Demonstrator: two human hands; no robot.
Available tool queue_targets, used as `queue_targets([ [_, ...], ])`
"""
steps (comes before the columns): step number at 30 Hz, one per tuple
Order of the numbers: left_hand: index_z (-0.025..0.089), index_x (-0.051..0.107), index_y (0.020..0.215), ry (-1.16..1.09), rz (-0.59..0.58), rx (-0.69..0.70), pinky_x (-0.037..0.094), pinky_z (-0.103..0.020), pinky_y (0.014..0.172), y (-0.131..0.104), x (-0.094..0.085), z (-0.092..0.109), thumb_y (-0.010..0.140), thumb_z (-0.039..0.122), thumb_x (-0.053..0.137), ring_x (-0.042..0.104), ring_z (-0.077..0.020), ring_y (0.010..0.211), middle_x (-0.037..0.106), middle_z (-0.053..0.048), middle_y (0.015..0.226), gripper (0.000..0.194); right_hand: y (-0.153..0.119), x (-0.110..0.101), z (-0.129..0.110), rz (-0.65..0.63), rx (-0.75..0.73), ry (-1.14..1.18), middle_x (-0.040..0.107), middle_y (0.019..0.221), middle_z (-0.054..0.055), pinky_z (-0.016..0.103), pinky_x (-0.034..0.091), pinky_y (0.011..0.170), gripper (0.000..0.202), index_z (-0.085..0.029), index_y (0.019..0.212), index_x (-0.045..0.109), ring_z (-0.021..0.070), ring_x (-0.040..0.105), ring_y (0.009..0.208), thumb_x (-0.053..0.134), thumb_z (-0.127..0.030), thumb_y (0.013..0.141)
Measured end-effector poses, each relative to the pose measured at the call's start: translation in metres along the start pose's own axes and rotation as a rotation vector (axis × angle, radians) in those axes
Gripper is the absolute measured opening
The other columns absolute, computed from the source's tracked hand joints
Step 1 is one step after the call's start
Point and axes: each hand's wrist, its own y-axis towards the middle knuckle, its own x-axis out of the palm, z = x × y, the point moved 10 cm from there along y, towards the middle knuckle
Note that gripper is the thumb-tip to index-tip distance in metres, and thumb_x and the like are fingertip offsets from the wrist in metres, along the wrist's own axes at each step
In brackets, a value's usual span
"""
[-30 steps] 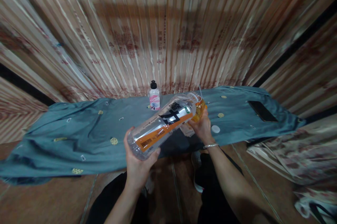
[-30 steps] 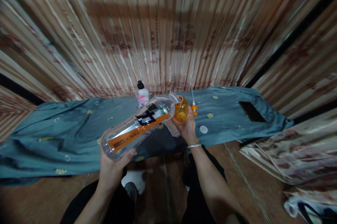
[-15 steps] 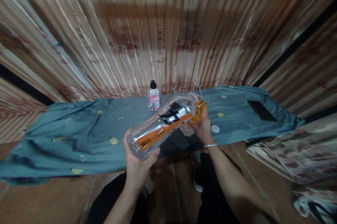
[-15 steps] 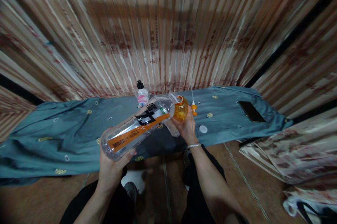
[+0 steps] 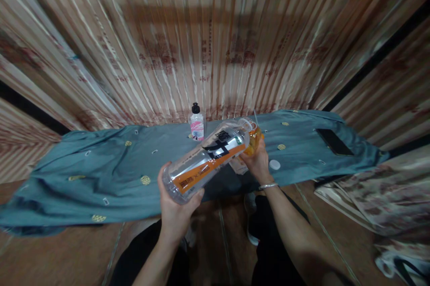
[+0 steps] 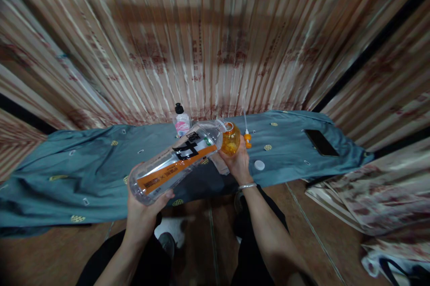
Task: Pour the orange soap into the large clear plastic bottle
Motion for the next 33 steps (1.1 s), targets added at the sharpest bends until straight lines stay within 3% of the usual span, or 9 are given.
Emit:
queue_targets([
  [10, 0.024, 0.044, 0.144, -0.016, -0.023, -0.016, 0.063, -0.040, 0.093, 0.000, 0.001, -0.006, 0.063, 0.030, 0.096, 0.075, -0.0242, 0.102, 0.069, -0.010, 0.125, 0.097, -0.001, -0.002, -0.003, -0.020, -0.015, -0.008, 0.068, 0.135, 0.021, 0.055, 0.057, 0.102, 0.095, -0.016, 0.144, 0.047, 0.0382, 0.070, 0.121, 0.076, -0.068, 0.070],
  [18, 0.024, 0.045, 0.143, 0.021, -0.026, 0.020, 0.064, -0.042, 0.092, 0.005, -0.003, -0.011, 0.061, 0.035, 0.097, 0.075, -0.0264, 0.103, 0.070, -0.010, 0.125, 0.097, -0.001, -0.003, -0.006, -0.019, 0.007, 0.021, 0.071, 0.131, 0.017, 0.051, 0.058, 0.099, 0.090, -0.019, 0.140, 0.050, 0.0375, 0.071, 0.118, 0.080, -0.061, 0.067],
  [27, 0.024, 0.046, 0.142, 0.027, -0.020, -0.004, 0.065, -0.040, 0.089, 0.004, -0.006, -0.010, 0.061, 0.032, 0.097, 0.076, -0.0262, 0.102, 0.071, -0.010, 0.124, 0.097, -0.003, -0.004, -0.014, -0.052, 0.039, 0.070, 0.072, 0.130, 0.018, 0.051, 0.059, 0.098, 0.091, -0.016, 0.141, 0.052, 0.0380, 0.072, 0.118, 0.083, -0.055, 0.065],
  [33, 0.025, 0.042, 0.141, 0.030, -0.084, -0.040, 0.065, -0.041, 0.089, 0.008, -0.006, -0.012, 0.059, 0.029, 0.099, 0.077, -0.0268, 0.100, 0.071, -0.010, 0.123, 0.100, -0.003, -0.004, -0.016, -0.073, 0.074, 0.057, 0.072, 0.131, 0.018, 0.052, 0.058, 0.101, 0.096, -0.015, 0.145, 0.049, 0.0374, 0.071, 0.119, 0.083, -0.053, 0.064],
])
